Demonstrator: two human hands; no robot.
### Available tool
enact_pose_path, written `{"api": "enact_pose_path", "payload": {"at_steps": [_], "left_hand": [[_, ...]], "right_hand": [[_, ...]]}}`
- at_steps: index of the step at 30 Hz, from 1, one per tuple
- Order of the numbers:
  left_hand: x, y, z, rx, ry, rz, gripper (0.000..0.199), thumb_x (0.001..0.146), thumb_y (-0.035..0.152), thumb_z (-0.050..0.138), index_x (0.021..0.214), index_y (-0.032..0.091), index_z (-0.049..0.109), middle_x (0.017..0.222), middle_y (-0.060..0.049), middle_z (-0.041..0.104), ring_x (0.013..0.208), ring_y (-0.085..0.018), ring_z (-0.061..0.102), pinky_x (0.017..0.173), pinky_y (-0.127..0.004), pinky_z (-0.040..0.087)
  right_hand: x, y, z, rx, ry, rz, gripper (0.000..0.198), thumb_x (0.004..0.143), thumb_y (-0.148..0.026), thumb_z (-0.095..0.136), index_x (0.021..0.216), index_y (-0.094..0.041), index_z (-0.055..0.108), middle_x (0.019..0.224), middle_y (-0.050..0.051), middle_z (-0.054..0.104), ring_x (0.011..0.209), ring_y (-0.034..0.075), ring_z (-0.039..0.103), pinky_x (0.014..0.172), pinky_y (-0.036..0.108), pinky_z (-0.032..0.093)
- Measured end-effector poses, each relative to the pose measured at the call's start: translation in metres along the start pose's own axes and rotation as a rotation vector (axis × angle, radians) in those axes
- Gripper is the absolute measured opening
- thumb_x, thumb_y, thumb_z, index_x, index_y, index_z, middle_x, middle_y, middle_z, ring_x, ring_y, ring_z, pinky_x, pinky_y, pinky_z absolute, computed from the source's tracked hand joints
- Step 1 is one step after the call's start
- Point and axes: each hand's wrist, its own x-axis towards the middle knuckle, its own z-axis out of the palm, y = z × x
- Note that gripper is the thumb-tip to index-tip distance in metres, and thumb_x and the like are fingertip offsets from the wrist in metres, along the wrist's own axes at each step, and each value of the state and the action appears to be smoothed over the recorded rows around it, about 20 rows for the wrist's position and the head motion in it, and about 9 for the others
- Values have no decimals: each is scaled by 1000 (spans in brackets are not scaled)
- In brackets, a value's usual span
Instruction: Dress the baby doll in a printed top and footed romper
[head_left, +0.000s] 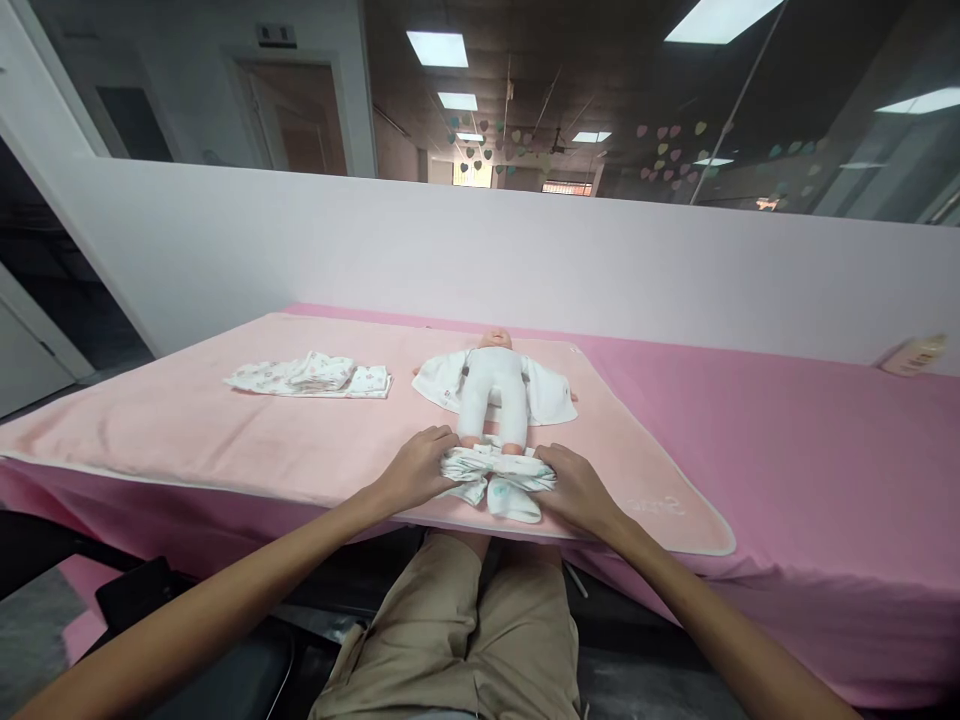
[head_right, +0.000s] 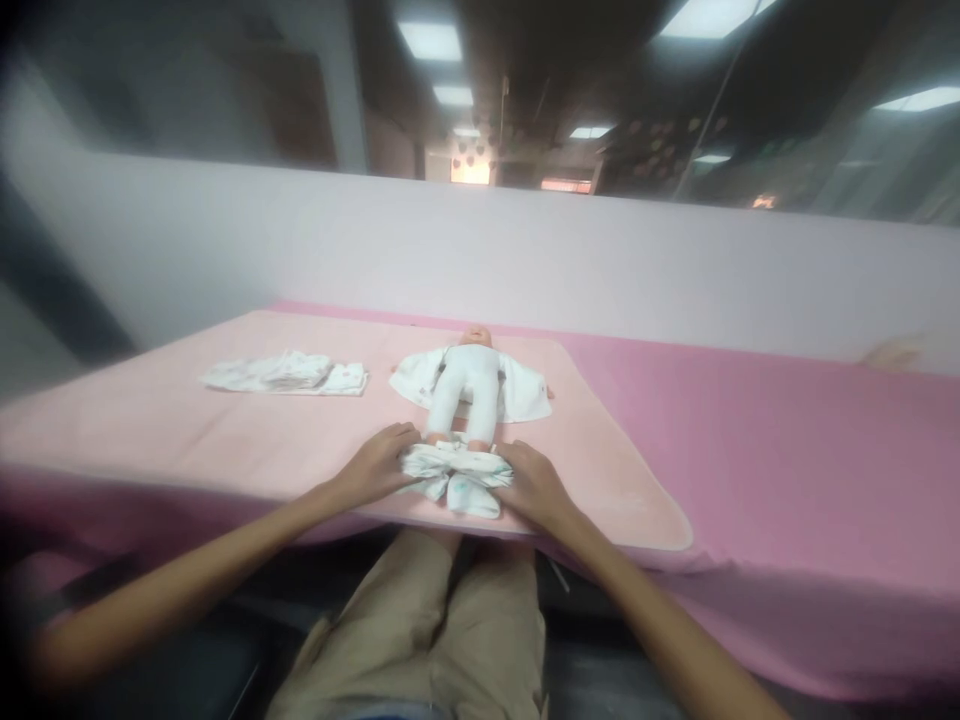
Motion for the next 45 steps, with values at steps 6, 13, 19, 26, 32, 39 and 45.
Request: {"api": "enact_pose_path", "payload": {"at_steps": [6,13,19,26,32,39,45], "left_hand": [[-20,41,-28,-103,-83,-14,32,90,55,70,90,24,62,94,-5,66,91,-26,62,78,-36,46],[-16,81,-89,-134,-247,18,46,82,64,75,95,24,60,98,-4,67,86,-24,61,72,-34,44],[52,94,-155,-78,-138,22,66,76,69,80,114,20,59,101,-7,67,87,-25,63,70,-33,45],[113,88,-218,83,-36,139,45,98,62,56,108,19,65,103,-10,69,86,-21,61,71,-32,44],[133,75,-234,421,16,128,53,89,65,65,119,22,70,105,-10,73,93,-26,65,79,-34,44],[143,79,-225,484,-149,51,51,86,70,64,88,21,77,84,-8,70,83,-27,67,77,-39,46],[155,101,-221,60,-132,5,54,97,62,51,108,16,77,101,-13,72,103,-29,68,87,-42,52]], "right_hand": [[-28,-31,-30,133,-124,-9,14,89,-37,71,88,-24,65,92,3,70,82,24,61,74,33,43],[-31,-69,-96,216,-232,30,16,83,-34,75,91,-23,65,93,2,71,80,22,61,68,31,43],[38,-84,-170,-1,-71,15,53,71,-64,85,96,-22,65,86,4,66,73,22,58,60,29,38],[104,-96,-216,-160,26,-73,51,93,-73,58,99,-24,69,93,7,71,79,24,61,68,33,41],[119,-93,-215,-471,177,-90,50,93,-66,59,110,-22,76,86,8,73,77,25,62,75,36,41],[121,-94,-207,-488,174,-232,45,91,-63,62,88,-20,75,86,10,67,92,30,59,79,40,42],[131,-101,-208,-170,447,-101,43,90,-63,65,90,-20,68,99,9,61,92,28,56,82,43,47]]}}
